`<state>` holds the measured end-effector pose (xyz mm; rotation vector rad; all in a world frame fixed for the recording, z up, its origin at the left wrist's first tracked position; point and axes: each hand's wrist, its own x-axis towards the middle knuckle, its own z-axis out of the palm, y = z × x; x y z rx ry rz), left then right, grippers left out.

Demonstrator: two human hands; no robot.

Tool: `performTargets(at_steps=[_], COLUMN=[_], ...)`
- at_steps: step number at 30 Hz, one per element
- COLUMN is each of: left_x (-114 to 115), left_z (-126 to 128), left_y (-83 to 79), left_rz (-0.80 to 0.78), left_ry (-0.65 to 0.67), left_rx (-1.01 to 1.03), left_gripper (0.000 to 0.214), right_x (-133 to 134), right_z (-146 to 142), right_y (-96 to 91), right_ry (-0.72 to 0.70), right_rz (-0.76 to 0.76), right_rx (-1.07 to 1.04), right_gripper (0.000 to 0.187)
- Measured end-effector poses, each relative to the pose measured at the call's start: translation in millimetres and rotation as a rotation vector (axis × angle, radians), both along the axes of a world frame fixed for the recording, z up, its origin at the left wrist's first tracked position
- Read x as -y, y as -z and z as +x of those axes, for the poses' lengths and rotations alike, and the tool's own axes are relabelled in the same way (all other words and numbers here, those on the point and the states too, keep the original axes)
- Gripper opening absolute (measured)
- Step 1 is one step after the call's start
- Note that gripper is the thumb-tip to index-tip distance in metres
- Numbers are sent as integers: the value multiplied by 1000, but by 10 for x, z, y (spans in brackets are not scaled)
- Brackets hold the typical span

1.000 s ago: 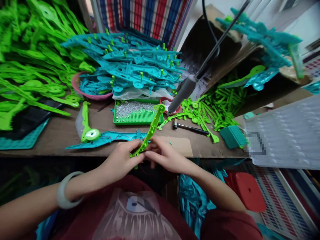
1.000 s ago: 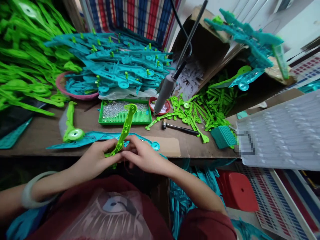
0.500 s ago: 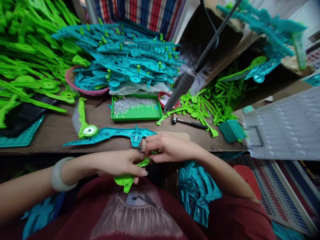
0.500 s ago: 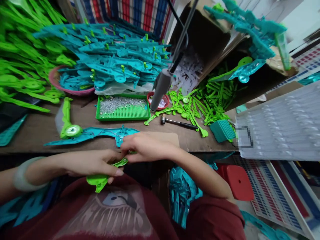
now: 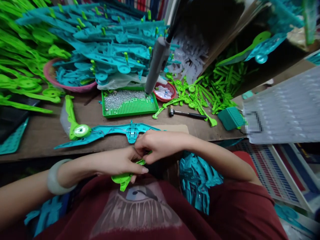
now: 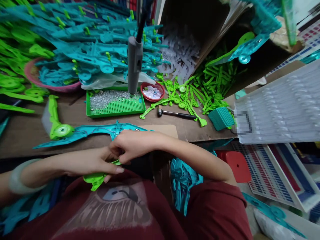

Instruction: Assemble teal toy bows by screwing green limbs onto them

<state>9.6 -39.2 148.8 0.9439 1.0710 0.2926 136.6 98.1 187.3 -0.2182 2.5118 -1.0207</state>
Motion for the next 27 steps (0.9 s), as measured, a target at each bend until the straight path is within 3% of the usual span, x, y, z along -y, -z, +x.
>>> performTargets(at_steps=[10,20,24,27], left_x=[-3,-20,3,30], left_z=[14,95,148,193], left_y=[130,191,205,272], left_rz=[117,5,-98,-135], left_ry=[-57,-58,-189,-299], left_rx=[-9,101,153,171], left_gripper=[28,30,31,37], right_x=[-58,-42,-7,-51], right_z=[-43,6,15,121], right_y=[22,135,122,89], right_ry=[-43,-49,-71,68], right_rz=[-122,-57,-43,35], right_rx=[63,-14,-25,-67], right_gripper=[11,14,14,8])
